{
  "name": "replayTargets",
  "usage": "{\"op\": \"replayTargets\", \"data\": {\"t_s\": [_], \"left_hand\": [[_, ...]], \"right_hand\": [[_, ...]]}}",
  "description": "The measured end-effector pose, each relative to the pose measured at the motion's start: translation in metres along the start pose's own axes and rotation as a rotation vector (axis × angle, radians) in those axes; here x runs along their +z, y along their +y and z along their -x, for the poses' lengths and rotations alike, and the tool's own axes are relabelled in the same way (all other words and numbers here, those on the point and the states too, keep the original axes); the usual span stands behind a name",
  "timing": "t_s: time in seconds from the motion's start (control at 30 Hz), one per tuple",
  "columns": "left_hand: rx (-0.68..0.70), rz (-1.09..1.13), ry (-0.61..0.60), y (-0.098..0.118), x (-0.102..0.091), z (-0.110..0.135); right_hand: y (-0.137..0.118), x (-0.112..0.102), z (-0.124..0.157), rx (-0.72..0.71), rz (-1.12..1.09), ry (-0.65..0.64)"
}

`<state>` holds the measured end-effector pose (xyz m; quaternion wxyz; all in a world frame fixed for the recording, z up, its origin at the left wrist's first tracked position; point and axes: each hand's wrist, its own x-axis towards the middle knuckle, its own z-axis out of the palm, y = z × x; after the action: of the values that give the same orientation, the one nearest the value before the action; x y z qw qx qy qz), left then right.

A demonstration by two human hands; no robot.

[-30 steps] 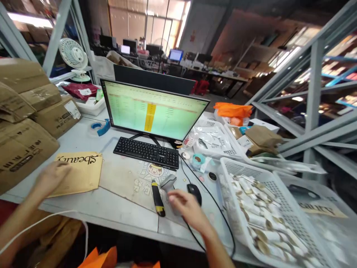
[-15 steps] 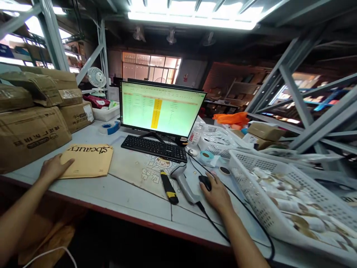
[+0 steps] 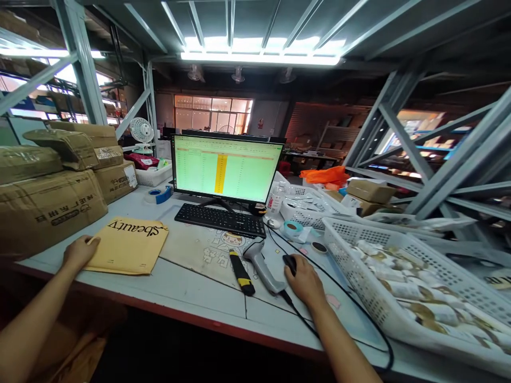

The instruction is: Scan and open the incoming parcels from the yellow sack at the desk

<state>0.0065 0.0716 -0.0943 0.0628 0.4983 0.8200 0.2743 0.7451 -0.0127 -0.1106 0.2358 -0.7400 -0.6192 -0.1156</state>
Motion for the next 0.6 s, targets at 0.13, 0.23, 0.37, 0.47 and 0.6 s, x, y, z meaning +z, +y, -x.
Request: {"op": "replayTargets", "data": {"t_s": [0.13,0.23,0.37,0.47,0.6], "left_hand": [[-0.053,0.076,0.005,0.001,-0.004,0.005],[-0.037,0.133,0.038,0.002,-0.006,0.009],[0.015,0.311,0.079,0.008,-0.006,0.018],[0.049,0.505,0.082,0.021,-0.002,0.033],[0.032,0.85,-0.176,0.049,0.007,0.067]], "right_hand": [[0.003,0.002,-0.001,-0.014,0.009,-0.011],[0.004,0.003,-0.001,-0.016,0.018,-0.015],[0.004,0.004,0.0,-0.027,0.009,-0.004],[0.001,-0.003,-0.003,-0.049,-0.017,0.04],[-0.022,-0.026,-0.008,-0.063,-0.049,0.114]]}}
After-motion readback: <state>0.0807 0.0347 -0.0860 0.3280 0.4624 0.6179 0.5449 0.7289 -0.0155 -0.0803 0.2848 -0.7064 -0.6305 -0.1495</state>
